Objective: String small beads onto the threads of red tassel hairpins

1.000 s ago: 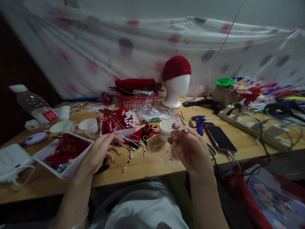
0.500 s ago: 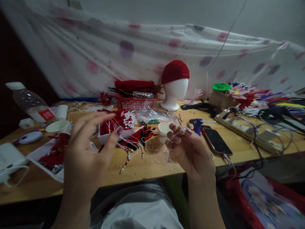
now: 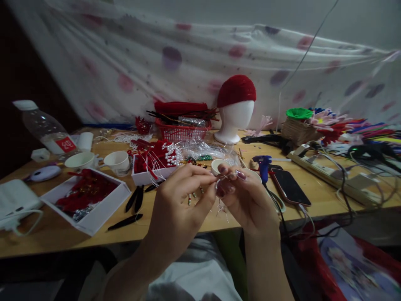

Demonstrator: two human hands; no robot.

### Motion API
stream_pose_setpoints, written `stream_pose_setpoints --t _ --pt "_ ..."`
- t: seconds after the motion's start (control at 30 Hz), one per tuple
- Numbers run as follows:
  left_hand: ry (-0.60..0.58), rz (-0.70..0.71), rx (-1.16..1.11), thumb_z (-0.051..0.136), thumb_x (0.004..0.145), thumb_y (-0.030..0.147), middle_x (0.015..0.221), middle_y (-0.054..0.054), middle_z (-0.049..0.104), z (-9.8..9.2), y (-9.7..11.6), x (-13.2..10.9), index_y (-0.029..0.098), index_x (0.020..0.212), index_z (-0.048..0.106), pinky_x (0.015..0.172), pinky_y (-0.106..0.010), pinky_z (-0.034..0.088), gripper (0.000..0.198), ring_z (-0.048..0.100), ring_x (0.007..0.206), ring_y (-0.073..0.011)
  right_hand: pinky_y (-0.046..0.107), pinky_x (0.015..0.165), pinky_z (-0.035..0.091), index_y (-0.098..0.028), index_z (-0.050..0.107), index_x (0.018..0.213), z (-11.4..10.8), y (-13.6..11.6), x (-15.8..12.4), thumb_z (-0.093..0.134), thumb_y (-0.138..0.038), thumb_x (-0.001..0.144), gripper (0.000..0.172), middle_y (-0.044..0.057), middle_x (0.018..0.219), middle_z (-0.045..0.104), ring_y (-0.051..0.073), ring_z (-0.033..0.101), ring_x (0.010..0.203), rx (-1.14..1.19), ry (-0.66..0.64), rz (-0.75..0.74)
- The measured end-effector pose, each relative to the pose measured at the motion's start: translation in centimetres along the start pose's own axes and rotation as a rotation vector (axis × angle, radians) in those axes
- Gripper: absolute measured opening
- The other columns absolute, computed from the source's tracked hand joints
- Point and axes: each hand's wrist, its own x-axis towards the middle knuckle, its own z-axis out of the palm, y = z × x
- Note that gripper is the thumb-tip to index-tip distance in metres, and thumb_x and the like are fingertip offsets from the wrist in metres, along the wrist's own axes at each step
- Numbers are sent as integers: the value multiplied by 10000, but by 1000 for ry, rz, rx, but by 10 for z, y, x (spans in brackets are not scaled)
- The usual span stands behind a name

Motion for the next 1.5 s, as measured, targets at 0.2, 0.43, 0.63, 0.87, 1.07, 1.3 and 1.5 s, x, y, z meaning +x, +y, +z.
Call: stream_pose_setpoints --t 0.2,0.43,0.63,0.87,1.07,1.3,1.5 --pt "32 -52 -24 647 824 111 877 -27 731 -1 -5 -2 217 814 737 814 -307 537 139 680 873 -191 262 619 508 -229 699 752 -3 4 -1 644 -294 828 114 1 773 570 110 494 601 21 -32 16" --pt "82 -227 -242 686 803 153 886 -26 744 -4 -11 -4 238 783 779 828 -303 520 127 667 878 -181 287 592 474 -228 625 727 -3 5 -2 633 -342 803 137 6 768 517 126 420 597 -36 -6 19" --pt "133 -364 -447 704 807 196 862 -15 726 0 -19 -4 229 778 775 833 -250 507 84 643 871 -148 280 568 454 -220 620 721 -5 8 -2 655 -342 783 141 9 750 487 131 416 611 20 -21 42" --pt "81 -585 -718 698 821 273 779 -8 680 6 -25 -6 187 833 694 680 -200 484 87 602 720 -111 245 575 480 -221 641 746 -6 11 1 684 -314 793 113 17 852 590 114 478 634 73 33 42" --pt "115 -550 -611 673 842 331 503 79 404 8 -20 -7 212 838 662 472 -219 376 120 357 437 -91 271 597 537 -222 714 930 -7 22 -8 689 -429 849 224 52 911 704 148 628 685 -80 155 -22" --pt "113 -521 -506 684 851 372 476 79 377 7 -17 -10 228 841 699 523 -233 429 145 377 448 -102 265 755 528 -273 732 938 -16 3 -35 686 -284 900 61 21 999 653 151 632 859 -576 392 -416" --pt "96 -506 -465 698 848 369 510 58 462 10 -13 -15 228 857 708 479 -204 419 142 438 471 -98 376 941 494 -251 729 953 10 -4 -28 646 -216 921 95 65 1127 644 225 595 1110 -942 51 -420"
